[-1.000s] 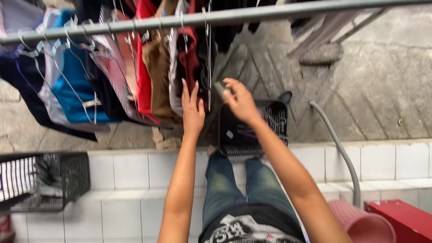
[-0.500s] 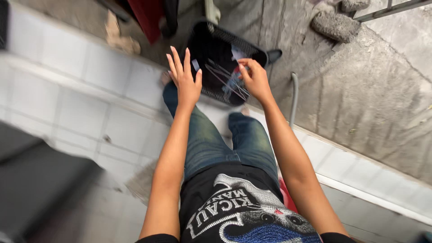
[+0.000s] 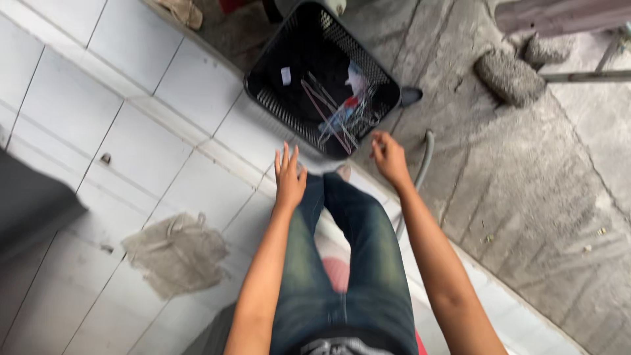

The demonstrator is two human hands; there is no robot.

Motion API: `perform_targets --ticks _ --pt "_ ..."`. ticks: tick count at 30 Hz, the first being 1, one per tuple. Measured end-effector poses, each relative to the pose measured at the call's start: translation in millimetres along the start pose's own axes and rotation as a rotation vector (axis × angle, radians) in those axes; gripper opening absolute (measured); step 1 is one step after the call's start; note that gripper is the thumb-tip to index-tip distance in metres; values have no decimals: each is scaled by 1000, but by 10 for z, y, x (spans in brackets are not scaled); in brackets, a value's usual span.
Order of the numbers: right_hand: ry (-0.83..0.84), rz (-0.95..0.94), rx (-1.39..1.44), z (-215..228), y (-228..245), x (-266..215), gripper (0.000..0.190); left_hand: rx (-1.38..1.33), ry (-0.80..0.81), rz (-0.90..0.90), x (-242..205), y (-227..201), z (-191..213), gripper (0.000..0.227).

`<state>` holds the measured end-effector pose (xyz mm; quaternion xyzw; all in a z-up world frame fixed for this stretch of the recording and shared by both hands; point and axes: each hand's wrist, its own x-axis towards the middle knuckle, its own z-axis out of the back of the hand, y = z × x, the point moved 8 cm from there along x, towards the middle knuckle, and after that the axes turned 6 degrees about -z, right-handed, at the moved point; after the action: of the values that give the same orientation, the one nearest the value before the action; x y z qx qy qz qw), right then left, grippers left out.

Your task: The person takes clothing items from a basket, places them onto wire hangers, and hangs them onto a clothing rack.

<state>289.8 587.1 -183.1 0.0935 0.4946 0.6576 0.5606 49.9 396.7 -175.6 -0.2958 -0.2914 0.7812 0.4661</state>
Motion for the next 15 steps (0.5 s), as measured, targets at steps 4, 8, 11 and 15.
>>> perform_targets --ticks 4,8,11,15 --pt "25 12 -131 -759 -817 583 30 -34 55 51 185 711 -785 69" --pt "36 218 -197 -1609 -1206 1192 33 -59 12 49 579 1410 -1508 66" --pt "67 5 -428 -2210 -1779 1629 61 -81 13 95 949 1973 -1989 68" --pt "29 107 -451 -2759 -2070 2101 78 -71 -60 70 1626 2668 -2411 68"
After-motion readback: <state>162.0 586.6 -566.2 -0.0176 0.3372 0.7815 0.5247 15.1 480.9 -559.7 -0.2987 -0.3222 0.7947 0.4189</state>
